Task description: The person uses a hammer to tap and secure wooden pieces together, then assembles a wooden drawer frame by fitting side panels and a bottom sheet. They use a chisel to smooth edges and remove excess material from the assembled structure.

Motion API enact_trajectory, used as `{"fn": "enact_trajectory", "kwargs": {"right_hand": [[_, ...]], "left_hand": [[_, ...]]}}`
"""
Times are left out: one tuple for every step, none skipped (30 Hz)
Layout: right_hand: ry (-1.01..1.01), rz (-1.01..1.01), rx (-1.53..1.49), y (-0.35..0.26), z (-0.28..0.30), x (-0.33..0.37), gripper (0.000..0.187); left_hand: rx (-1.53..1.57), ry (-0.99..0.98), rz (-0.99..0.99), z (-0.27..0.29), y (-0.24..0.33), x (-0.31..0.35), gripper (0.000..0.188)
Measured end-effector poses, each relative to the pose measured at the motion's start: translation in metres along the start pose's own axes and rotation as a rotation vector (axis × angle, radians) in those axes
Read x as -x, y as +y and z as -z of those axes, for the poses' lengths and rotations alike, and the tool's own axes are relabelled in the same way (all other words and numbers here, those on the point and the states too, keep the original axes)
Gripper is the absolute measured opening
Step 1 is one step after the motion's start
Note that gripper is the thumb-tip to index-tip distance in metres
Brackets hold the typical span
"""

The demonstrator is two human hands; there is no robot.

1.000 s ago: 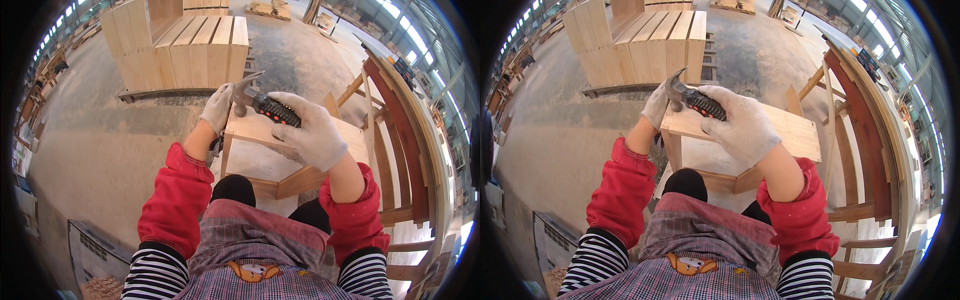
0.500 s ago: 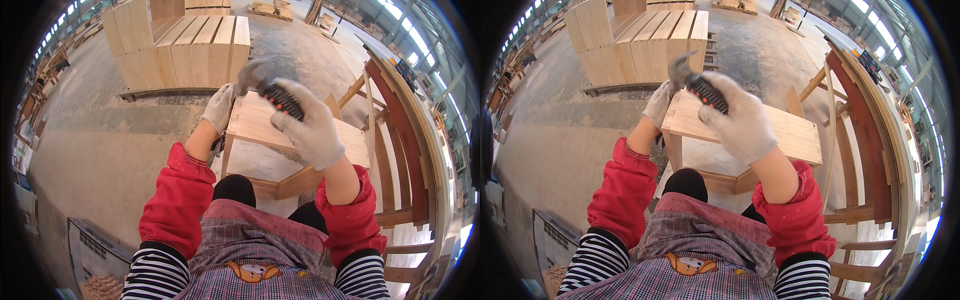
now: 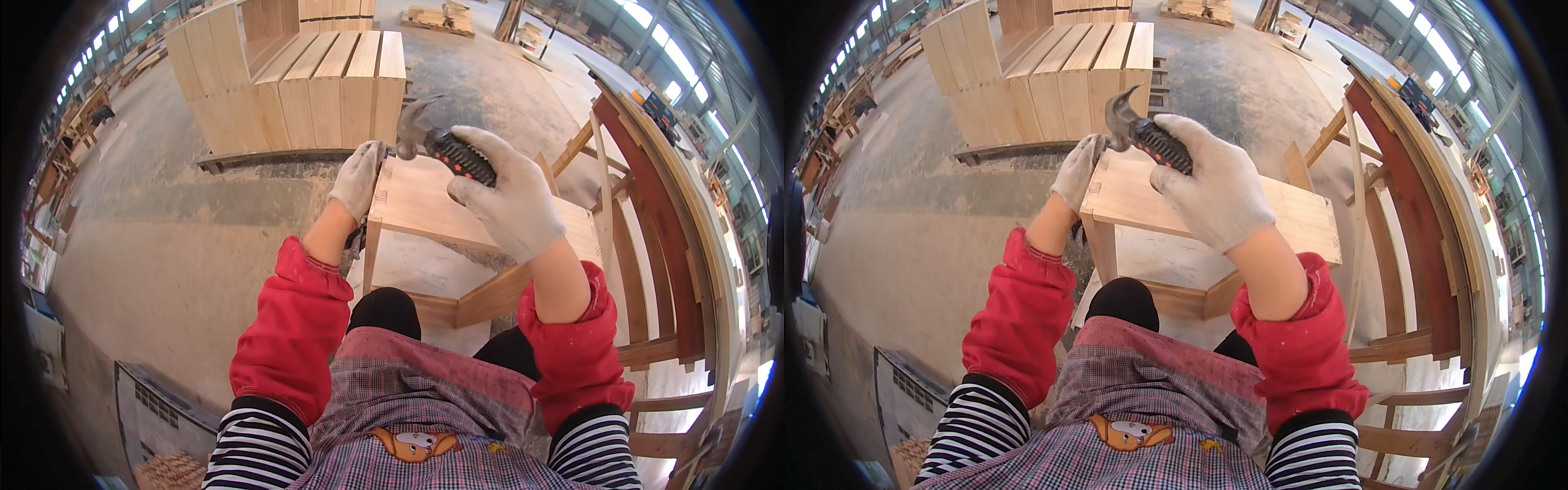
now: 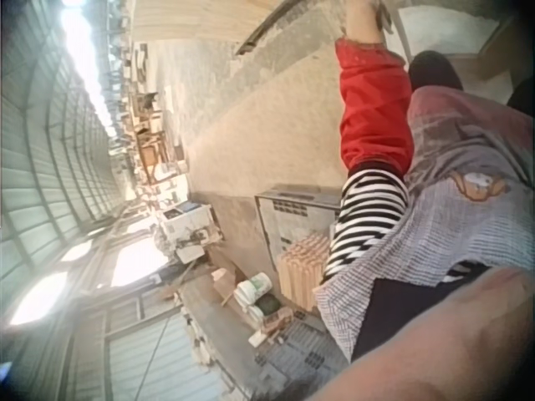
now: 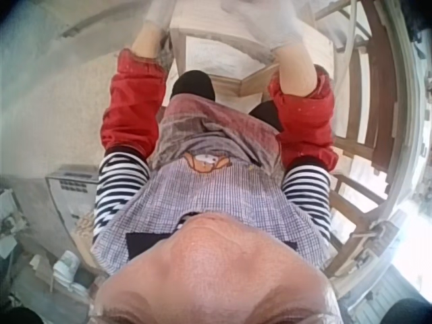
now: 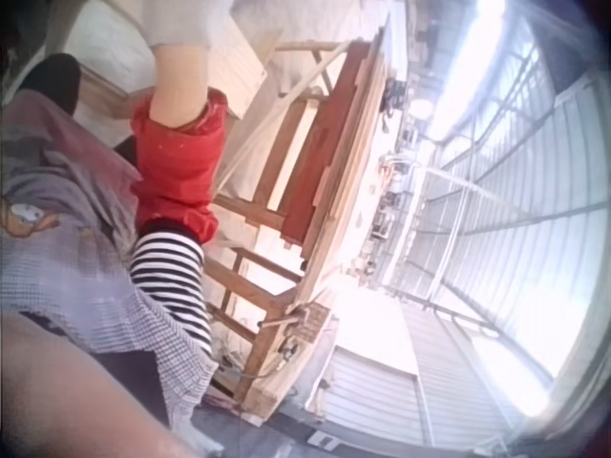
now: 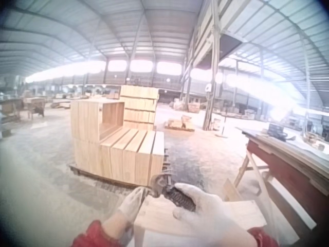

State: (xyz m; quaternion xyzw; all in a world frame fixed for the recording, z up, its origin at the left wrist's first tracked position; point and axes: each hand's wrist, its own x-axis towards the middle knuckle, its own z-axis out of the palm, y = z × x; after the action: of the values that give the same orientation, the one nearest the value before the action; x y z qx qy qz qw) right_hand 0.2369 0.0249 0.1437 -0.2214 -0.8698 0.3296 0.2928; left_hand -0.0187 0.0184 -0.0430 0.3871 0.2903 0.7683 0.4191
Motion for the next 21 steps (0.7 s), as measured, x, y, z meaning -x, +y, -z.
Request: {"fn": "enact_trajectory", "kwargs": {"right_hand": [[0.002, -0.033, -0.084, -0.005, 0.0, 0.006, 0.053], [0.005, -0.067, -0.166, -0.007, -0.001, 0.012, 0.053], [-0.046, -0.051, -0.152, 0.0, -0.004, 0.021, 0.051], [-0.086, -0.064, -0.128, 0.004, -0.002, 0.028, 0.05], [-0.128, -0.075, -0.101, 0.004, 0.001, 0.034, 0.05], [-0.117, -0.157, -0.189, -0.003, 0.002, 0.039, 0.049], [-0.101, -0.242, -0.266, -0.008, 0.007, 0.048, 0.049], [-0.085, -0.327, -0.343, -0.009, 0.011, 0.057, 0.048], [-0.109, -0.389, -0.521, -0.006, 0.019, 0.07, 0.048], [-0.145, -0.444, -0.71, 0.002, 0.024, 0.081, 0.048], [-0.183, -0.497, -0.9, 0.008, 0.023, 0.093, 0.048], [-0.154, -0.54, -1.125, 0.017, 0.012, 0.11, 0.049], [-0.155, -0.578, -1.173, 0.026, -0.004, 0.124, 0.051], [-0.155, -0.615, -1.215, 0.034, -0.015, 0.135, 0.053], [-0.24, -0.66, -1.169, 0.042, -0.022, 0.14, 0.053], [-0.317, -0.705, -1.122, 0.05, -0.028, 0.146, 0.052], [-0.271, -0.784, -1.143, 0.06, -0.044, 0.155, 0.041], [-0.252, -0.909, -1.317, 0.07, -0.058, 0.16, 0.037], [-0.232, -1.032, -1.489, 0.077, -0.07, 0.161, 0.032], [-0.209, -1.155, -1.66, 0.08, -0.081, 0.162, 0.028], [-0.123, -1.264, -1.569, 0.067, -0.087, 0.153, 0.021]], "left_hand": [[0.023, 0.005, -0.012, 0.0, -0.002, 0.001, 0.03], [0.046, 0.008, -0.025, -0.002, -0.004, 0.001, 0.031], [0.068, 0.004, -0.035, -0.01, -0.001, 0.0, 0.033], [-0.037, 0.06, -0.009, -0.016, 0.003, 0.001, 0.033], [-0.143, 0.114, 0.018, -0.02, 0.008, 0.002, 0.034], [-0.263, 0.186, 0.041, -0.023, 0.021, 0.011, 0.035], [-0.363, 0.185, 0.033, -0.025, 0.026, 0.016, 0.039], [-0.465, 0.185, 0.022, -0.026, 0.03, 0.02, 0.043], [-0.289, 0.179, 0.065, -0.028, 0.029, 0.019, 0.047], [-0.124, 0.187, 0.106, -0.024, 0.031, 0.022, 0.05], [-0.082, 0.128, 0.096, -0.012, 0.027, 0.027, 0.055], [-0.175, 0.05, 0.097, -0.02, 0.033, 0.03, 0.053], [-0.27, -0.027, 0.098, -0.036, 0.048, 0.037, 0.054], [-0.359, -0.106, 0.095, -0.05, 0.061, 0.042, 0.057], [-0.418, -0.115, 0.092, -0.057, 0.072, 0.047, 0.059], [-0.474, -0.13, 0.094, -0.066, 0.079, 0.05, 0.061], [-0.53, -0.146, 0.095, -0.071, 0.082, 0.052, 0.063], [-0.495, -0.139, 0.099, -0.071, 0.081, 0.052, 0.064], [-0.46, -0.131, 0.101, -0.07, 0.079, 0.052, 0.066], [-0.424, -0.123, 0.102, -0.069, 0.077, 0.051, 0.067], [-0.416, -0.104, 0.094, -0.068, 0.076, 0.052, 0.066]]}}
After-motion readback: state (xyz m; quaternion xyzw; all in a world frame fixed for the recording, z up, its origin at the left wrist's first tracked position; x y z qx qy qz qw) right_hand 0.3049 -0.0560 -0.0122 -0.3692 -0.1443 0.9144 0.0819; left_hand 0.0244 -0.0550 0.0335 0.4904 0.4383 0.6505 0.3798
